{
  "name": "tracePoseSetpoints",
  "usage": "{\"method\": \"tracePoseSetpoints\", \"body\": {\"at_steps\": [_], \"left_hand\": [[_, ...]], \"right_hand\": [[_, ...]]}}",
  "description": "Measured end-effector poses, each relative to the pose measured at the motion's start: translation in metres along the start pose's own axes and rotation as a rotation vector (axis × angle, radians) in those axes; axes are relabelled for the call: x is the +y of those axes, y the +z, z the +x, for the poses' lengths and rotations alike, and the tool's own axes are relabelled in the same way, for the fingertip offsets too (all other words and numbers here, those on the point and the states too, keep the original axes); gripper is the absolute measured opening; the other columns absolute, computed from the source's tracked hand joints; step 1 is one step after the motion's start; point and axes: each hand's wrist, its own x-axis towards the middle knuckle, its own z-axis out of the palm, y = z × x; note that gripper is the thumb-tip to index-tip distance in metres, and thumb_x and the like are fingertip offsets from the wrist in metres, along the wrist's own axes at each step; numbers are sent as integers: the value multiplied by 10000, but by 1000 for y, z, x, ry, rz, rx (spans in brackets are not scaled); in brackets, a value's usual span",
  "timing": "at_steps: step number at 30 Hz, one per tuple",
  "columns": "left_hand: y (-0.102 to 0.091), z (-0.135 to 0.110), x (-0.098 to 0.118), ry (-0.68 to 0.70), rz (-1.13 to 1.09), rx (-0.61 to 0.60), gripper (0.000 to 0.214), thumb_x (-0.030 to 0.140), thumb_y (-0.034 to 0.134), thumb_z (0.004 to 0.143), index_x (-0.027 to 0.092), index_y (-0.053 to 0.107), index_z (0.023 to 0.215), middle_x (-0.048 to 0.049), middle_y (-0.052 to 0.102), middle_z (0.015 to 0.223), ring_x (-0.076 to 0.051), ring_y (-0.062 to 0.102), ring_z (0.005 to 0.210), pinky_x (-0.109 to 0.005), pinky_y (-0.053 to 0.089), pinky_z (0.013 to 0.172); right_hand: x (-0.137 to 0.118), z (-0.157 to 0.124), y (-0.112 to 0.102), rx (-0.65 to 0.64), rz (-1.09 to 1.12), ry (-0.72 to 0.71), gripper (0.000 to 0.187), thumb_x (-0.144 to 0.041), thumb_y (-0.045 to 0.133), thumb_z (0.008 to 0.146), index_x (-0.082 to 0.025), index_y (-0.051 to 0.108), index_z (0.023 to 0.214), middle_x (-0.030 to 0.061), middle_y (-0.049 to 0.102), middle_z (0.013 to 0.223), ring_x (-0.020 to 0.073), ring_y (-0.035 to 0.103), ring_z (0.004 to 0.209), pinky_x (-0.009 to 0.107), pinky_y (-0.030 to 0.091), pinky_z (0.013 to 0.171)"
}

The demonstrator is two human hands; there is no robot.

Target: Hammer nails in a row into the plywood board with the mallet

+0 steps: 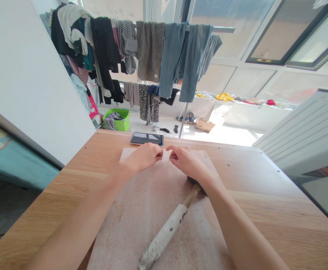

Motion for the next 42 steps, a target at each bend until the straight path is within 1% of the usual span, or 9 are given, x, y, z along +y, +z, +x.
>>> {"method": "tracePoseSetpoints", "body": {"at_steps": [5, 9, 13, 19, 24, 29, 32, 38, 42], "left_hand": [[17, 5, -3, 13, 14, 6, 176, 115, 601, 894, 155, 770, 930, -69, 778, 928, -195, 710, 853, -271, 516, 802], [18, 6, -4, 17, -75, 23, 156, 105, 617, 880, 148, 767, 882, -62, 771, 887, -180, 701, 807, -261, 506, 773], [2, -1, 0, 11, -173, -12, 136, 118, 632, 864, 163, 760, 865, -42, 766, 866, -171, 693, 798, -254, 488, 748], [-32, -18, 10, -6, -270, -286, 134, 195, 624, 850, 207, 757, 865, 9, 737, 798, -139, 661, 704, -229, 421, 604], [-42, -24, 12, 19, -292, -321, 160, 293, 631, 876, 232, 759, 952, 9, 745, 820, -144, 658, 717, -236, 392, 590], [-49, -27, 12, -22, -314, -348, 160, 291, 622, 869, 219, 764, 853, -8, 749, 791, -149, 658, 705, -239, 390, 569], [-57, -31, 10, -67, -301, -335, 164, 287, 621, 858, 208, 765, 857, -18, 757, 817, -149, 663, 706, -235, 400, 574], [-66, -38, -1, -127, -237, -203, 287, 420, 575, 939, 242, 748, 1083, -23, 767, 986, -163, 673, 829, -243, 432, 659], [-71, -39, 8, -102, -177, -150, 294, 415, 548, 975, 244, 743, 1114, -21, 765, 1003, -168, 672, 837, -260, 441, 693]], "right_hand": [[4, 5, 10, 7, 9, -9, 436, 4, 529, 843, -128, 691, 1225, 92, 766, 916, 189, 653, 811, 283, 446, 776], [-1, 5, 5, 10, 4, -9, 424, -2, 539, 848, -154, 702, 1209, 76, 763, 895, 191, 658, 816, 274, 442, 766], [-12, -1, -9, 18, 11, 35, 391, -36, 544, 858, -190, 695, 1184, 44, 763, 871, 188, 677, 826, 257, 442, 719], [-23, -12, -18, -151, 101, -47, 218, -91, 621, 822, -237, 644, 982, -17, 742, 803, 150, 663, 733, 227, 426, 622], [-37, -17, -20, -147, 148, -78, 145, -101, 651, 835, -225, 583, 869, -10, 726, 810, 131, 649, 708, 220, 448, 601], [-44, -19, -25, -170, 232, -91, 95, -139, 667, 880, -218, 615, 881, -5, 760, 846, 139, 693, 771, 240, 496, 659], [-44, -20, -28, -183, 256, -89, 124, -136, 696, 856, -221, 621, 907, -8, 767, 869, 141, 712, 783, 253, 517, 691], [-46, -22, -35, -209, 282, -77, 179, -192, 680, 890, -241, 625, 1054, 3, 776, 984, 144, 736, 854, 250, 556, 754], [-50, -28, -43, -175, 230, -96, 192, -243, 658, 928, -253, 631, 1118, 3, 773, 997, 155, 735, 867, 271, 560, 779]]}}
